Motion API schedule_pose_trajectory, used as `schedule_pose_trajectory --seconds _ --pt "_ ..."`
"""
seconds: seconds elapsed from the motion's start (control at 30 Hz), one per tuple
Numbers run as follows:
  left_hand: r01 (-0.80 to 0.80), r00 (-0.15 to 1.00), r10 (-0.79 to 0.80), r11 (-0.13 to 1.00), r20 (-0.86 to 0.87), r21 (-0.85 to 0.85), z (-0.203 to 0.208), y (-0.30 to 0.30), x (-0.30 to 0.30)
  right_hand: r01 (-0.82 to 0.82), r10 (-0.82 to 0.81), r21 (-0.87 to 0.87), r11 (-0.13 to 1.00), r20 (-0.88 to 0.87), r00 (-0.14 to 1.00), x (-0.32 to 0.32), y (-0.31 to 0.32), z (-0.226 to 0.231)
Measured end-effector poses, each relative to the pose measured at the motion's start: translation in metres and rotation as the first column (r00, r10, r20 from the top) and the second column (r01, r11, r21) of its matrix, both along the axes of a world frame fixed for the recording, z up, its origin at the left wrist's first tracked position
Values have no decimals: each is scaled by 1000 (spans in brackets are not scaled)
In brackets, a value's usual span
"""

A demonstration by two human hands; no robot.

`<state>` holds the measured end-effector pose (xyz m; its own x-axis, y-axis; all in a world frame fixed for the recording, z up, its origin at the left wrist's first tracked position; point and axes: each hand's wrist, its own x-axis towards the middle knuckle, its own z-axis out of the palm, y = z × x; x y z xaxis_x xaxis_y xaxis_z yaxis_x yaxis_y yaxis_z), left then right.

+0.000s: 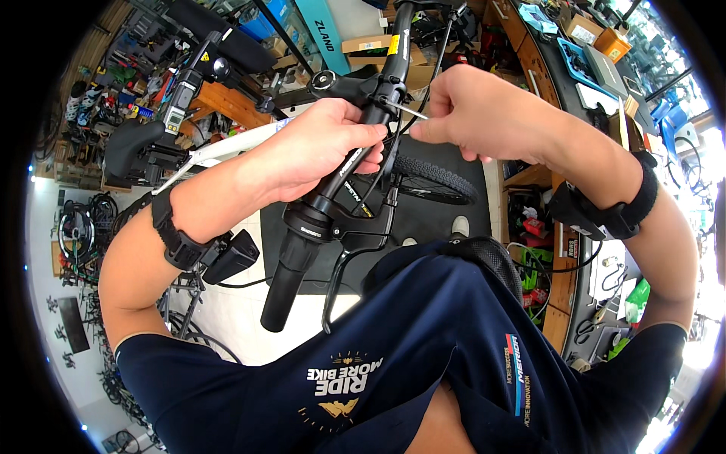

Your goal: The person uses an allen key to loosen and tighten bolts on a bicycle's handlebar stem to adjust its position.

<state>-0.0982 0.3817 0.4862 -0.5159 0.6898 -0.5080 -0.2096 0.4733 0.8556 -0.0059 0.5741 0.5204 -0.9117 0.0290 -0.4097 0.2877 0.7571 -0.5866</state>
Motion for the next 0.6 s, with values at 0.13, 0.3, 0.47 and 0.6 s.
schedule_pose_trajectory --seconds 0.13,0.3,0.47,0.6 --pt "-11 1000 11 1000 5 -5 -1 0 -1 18 -25 -91 996 -78 997 -3 6 -3" --pt "-1 1000 1 1000 22 8 -2 -1 -2 -28 25 -134 991 -19 1000 -4 4 2" --pt "-4 1000 4 1000 20 0 0 0 0 -8 9 -34 999 47 999 -3 -3 -3" --pt "6 1000 -6 1000 22 0 1 -1 -1 -78 116 203 976 -182 977 1 -3 -6"
